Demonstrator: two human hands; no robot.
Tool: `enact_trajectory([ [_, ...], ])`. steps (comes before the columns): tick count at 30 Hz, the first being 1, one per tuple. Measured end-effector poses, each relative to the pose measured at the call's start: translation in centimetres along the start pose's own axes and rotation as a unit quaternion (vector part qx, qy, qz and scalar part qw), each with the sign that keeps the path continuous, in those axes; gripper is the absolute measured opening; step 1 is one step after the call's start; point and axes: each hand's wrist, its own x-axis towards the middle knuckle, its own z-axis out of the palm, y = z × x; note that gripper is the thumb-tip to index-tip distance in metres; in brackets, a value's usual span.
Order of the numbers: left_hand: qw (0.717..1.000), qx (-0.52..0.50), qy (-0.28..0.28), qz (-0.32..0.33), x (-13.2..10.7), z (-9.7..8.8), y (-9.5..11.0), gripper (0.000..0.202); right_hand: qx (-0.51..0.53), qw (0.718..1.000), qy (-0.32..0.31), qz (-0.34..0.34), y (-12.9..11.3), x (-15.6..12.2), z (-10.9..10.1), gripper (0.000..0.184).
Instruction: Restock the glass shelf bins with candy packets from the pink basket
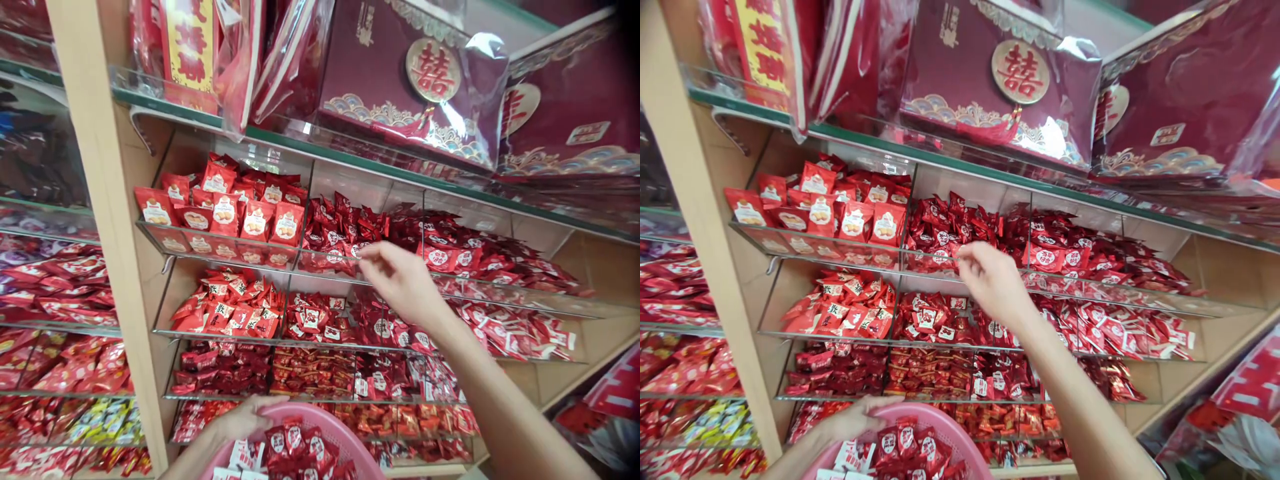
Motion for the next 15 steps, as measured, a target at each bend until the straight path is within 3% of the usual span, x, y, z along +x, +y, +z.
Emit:
enact_trajectory([
  [3, 1.0, -0.012, 0.007, -0.006, 0.1, 0.0, 0.1, 0.07, -0.031, 0.998, -0.02, -0.055, 1.7, 4.2, -0.8, 0.025],
  [6, 1.0, -0.01, 0.004, 0.001, 0.2, -0.1, -0.1, 0.068, -0.032, 0.99, -0.121, -0.06, 3.3, 6.6, -0.5, 0.031],
  [9, 1.0, 0.0, 0.001, 0.001, 0.3, -0.2, -0.4, 0.071, -0.006, 0.977, -0.193, -0.089, 4.3, 7.5, 0.0, 0.025],
  [12, 1.0, 0.015, 0.004, 0.004, 0.2, -0.2, -0.4, 0.071, 0.026, 0.973, -0.201, -0.108, 4.6, 7.5, 0.1, 0.019],
  [15, 0.999, 0.029, 0.014, 0.014, 0.0, 0.1, 0.2, 0.068, 0.049, 0.979, -0.177, -0.084, 4.6, 7.2, -0.4, 0.017],
])
